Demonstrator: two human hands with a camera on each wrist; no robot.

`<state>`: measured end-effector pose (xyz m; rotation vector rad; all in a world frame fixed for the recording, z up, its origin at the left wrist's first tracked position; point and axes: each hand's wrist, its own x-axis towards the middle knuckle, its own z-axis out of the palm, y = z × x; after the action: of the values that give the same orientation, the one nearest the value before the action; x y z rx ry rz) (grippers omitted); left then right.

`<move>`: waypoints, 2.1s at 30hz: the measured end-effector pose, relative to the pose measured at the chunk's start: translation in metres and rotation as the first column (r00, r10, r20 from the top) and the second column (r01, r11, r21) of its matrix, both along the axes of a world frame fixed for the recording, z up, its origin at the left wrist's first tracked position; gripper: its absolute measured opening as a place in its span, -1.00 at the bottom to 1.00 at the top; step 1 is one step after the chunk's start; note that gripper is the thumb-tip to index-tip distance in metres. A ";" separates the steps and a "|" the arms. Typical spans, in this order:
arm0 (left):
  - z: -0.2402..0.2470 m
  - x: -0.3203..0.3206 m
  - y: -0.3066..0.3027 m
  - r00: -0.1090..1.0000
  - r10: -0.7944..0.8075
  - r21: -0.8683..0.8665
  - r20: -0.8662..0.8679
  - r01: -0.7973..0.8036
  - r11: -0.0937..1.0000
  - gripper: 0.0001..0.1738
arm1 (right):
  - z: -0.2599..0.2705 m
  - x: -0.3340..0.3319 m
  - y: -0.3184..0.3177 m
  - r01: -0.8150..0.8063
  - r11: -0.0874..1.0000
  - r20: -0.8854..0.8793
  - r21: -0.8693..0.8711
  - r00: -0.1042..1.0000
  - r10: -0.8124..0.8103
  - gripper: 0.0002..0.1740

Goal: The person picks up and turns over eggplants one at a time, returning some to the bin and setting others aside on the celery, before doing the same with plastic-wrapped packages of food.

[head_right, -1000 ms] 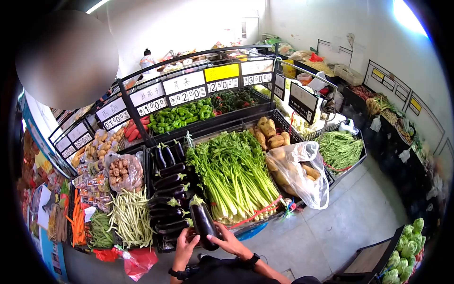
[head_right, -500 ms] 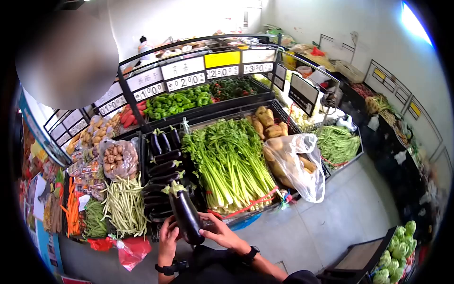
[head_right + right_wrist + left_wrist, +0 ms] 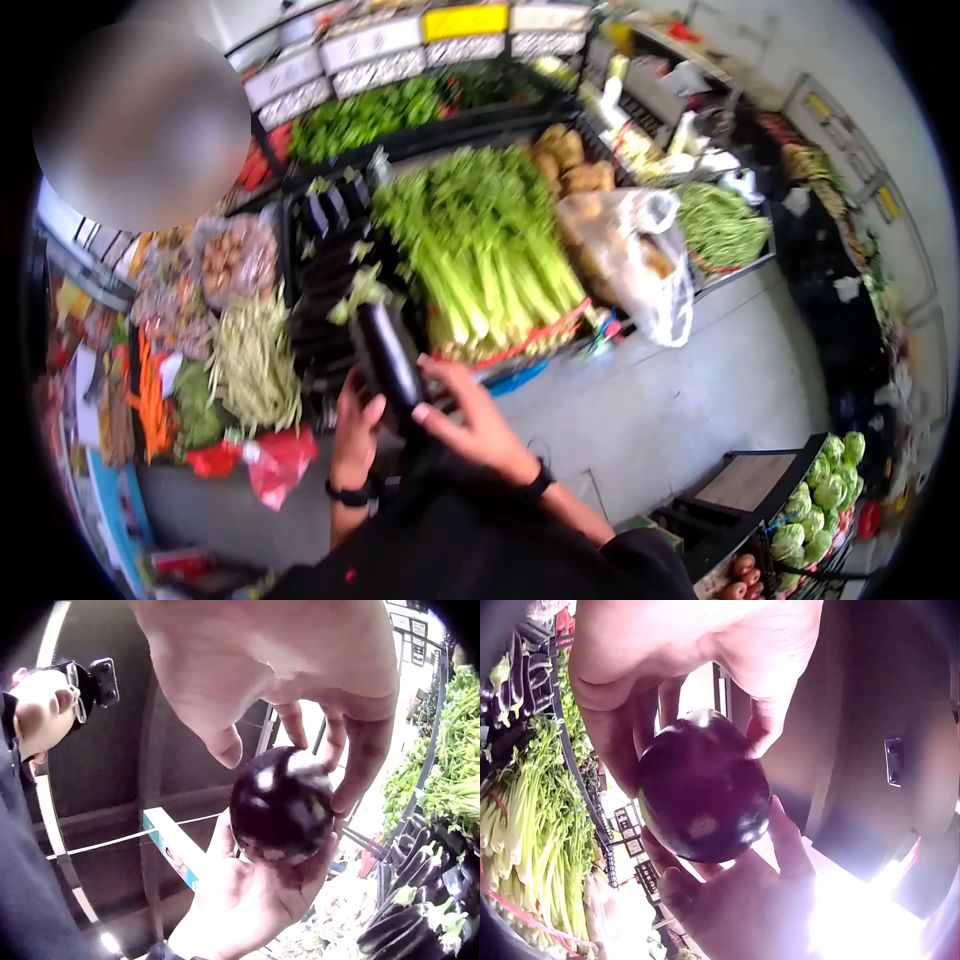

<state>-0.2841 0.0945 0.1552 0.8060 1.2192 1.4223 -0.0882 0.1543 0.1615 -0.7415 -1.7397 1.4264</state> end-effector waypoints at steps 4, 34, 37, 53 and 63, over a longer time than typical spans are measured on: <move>-0.015 0.000 -0.003 0.886 -0.046 0.088 0.461 0.006 0.996 -0.22 | 0.004 0.005 -0.003 -0.100 0.959 -0.214 -0.265 0.976 0.043 -0.44; -0.236 -0.048 0.041 0.988 0.003 -0.383 -0.152 -0.062 0.922 -0.24 | -0.213 -0.081 0.054 0.130 0.873 0.530 -0.469 0.832 0.161 -0.34; -0.233 -0.054 0.059 0.961 0.037 -0.373 -0.275 -0.142 0.917 -0.15 | -0.225 -0.092 0.065 0.131 0.896 0.523 -0.424 0.843 0.124 -0.32; -0.192 -0.102 0.041 0.851 -0.310 -0.398 -0.424 0.132 0.908 -0.23 | -0.185 -0.120 0.067 0.248 0.560 0.300 -0.790 0.954 0.001 -0.22; -0.130 -0.228 0.038 0.935 0.016 -0.248 -0.355 -0.111 0.962 -0.61 | -0.202 -0.151 0.150 0.250 0.863 0.471 -0.440 0.882 -0.016 -0.16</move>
<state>-0.5119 0.1329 0.0251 0.8612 1.6836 1.1604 -0.2390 0.3041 -0.0403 -1.5548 -1.6085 1.7130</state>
